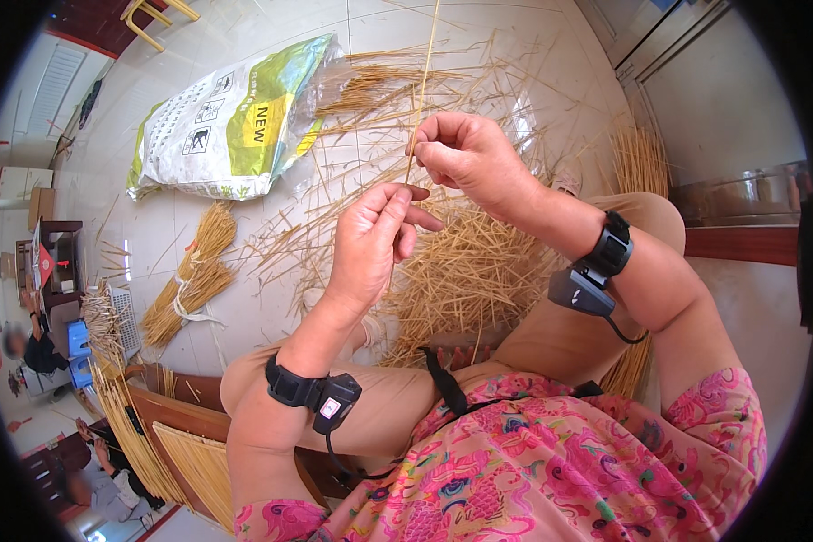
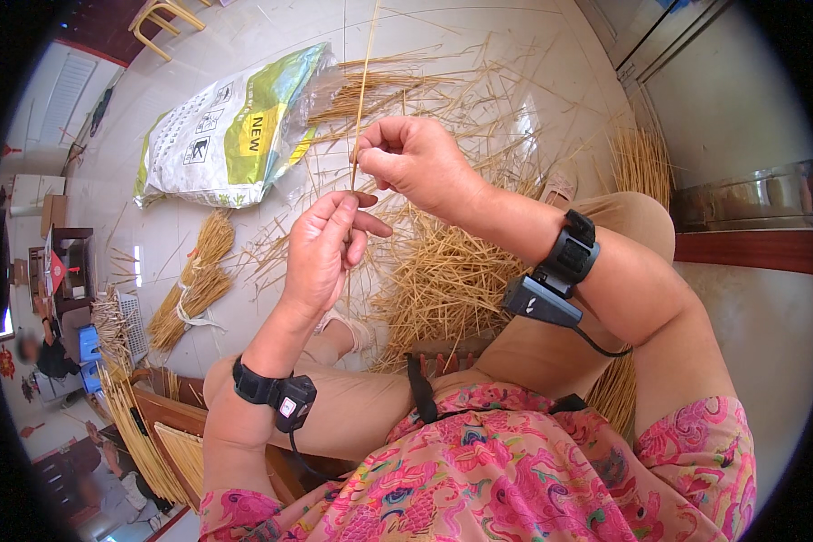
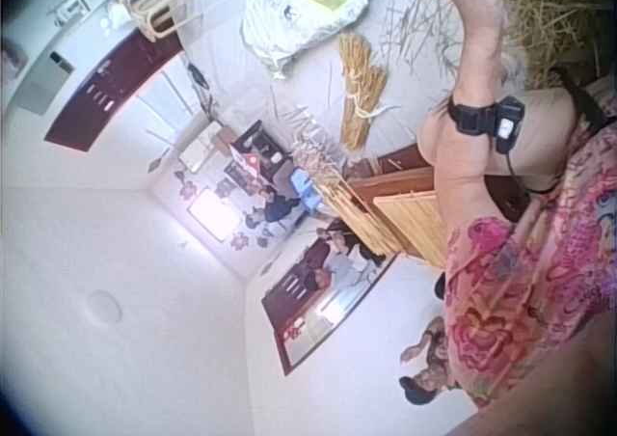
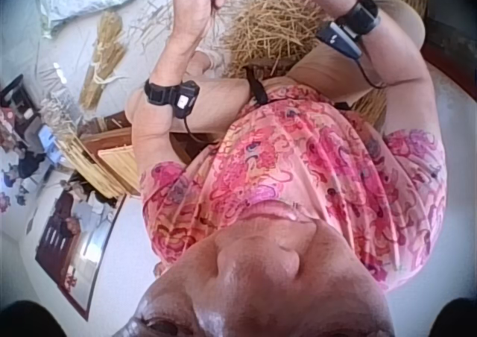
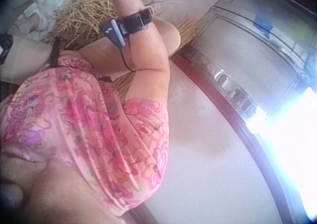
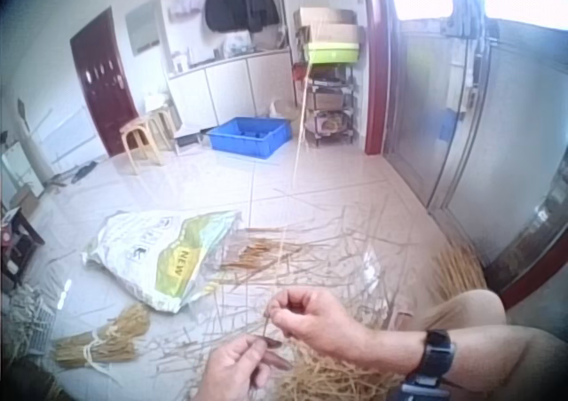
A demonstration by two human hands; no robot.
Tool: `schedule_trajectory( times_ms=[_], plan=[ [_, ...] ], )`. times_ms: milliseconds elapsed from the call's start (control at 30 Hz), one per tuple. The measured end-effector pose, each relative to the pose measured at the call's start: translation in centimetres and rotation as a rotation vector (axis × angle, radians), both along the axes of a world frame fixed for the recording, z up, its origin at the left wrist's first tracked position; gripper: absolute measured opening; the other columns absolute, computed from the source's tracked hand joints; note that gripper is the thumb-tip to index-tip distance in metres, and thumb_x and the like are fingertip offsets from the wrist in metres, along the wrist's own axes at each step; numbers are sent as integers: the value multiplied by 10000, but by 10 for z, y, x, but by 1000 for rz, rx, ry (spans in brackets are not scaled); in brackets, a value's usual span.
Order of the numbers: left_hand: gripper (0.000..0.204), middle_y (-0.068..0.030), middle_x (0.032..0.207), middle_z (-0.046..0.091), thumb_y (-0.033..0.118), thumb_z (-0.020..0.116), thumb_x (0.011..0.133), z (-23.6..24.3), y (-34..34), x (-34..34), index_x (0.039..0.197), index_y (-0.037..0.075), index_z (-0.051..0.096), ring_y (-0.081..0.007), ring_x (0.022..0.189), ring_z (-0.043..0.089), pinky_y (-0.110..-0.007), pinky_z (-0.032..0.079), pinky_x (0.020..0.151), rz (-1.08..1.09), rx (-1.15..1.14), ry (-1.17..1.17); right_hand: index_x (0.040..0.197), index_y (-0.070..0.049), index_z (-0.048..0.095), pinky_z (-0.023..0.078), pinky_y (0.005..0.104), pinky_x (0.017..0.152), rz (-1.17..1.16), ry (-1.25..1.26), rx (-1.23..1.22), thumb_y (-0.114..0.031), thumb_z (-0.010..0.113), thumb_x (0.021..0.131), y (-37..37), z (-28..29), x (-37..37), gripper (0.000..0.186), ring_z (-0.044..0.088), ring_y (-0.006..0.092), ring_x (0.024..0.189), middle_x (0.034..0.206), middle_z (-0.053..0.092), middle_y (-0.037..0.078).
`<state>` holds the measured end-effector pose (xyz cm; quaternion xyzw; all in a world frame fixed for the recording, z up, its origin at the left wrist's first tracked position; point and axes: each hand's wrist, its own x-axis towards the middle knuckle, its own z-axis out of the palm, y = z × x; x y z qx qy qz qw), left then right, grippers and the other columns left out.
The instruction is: The person is weaving or braiding individual stalks of dried straw together to create a flat mat or decorative piece.
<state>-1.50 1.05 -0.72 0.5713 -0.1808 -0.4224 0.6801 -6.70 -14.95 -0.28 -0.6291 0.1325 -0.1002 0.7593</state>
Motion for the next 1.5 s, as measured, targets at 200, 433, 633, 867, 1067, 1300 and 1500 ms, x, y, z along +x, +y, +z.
schedule_trajectory(
  times_ms=[200,433,633,867,1067,1300,1500],
  plan=[
    [235,-155,765,637,201,421,955,2,-1,-2,997,-2,530,-31,471,366,-144,306,450,-5,-12,18,762,-25,552,353,194,470,38,16,132,-85,563,802,-2,0,0,73,437,40,543,631,495,-33],
    [221,-136,761,633,203,394,961,-6,-1,5,991,21,515,-36,474,378,-162,292,430,140,-75,71,770,-22,549,349,199,461,50,20,112,-91,569,791,2,-6,0,75,443,46,539,633,502,-32],
    [219,-125,744,621,212,395,959,-9,5,17,999,30,510,-36,473,365,-172,274,429,217,-27,38,738,-8,604,408,237,501,336,193,-289,-121,552,793,-11,13,-1,136,502,77,550,642,568,20],
    [220,-91,750,619,209,403,956,-14,4,7,1002,32,524,-30,486,393,-162,279,436,103,96,-59,888,-1,648,473,276,606,276,236,-944,-225,631,807,-40,11,4,238,602,126,681,750,648,80],
    [236,-91,804,622,187,454,941,-32,7,-4,1027,-10,553,-56,621,469,-192,396,584,-9,111,-59,1011,-6,608,428,192,587,-195,-13,-230,-220,565,888,-61,30,18,249,539,71,684,829,612,14],
    [315,-122,974,619,135,540,891,-50,-3,0,1161,-21,492,-174,894,590,-286,472,797,60,141,-498,987,15,625,458,202,599,-146,-43,-94,-186,559,891,-47,24,12,233,557,76,674,782,626,41],
    [275,-109,891,611,85,538,873,-18,-9,26,1137,30,485,-172,806,609,-287,474,707,144,69,-805,993,-25,661,480,214,609,44,-50,-116,-168,583,873,-8,12,4,202,589,81,713,801,655,39]
  ],
)
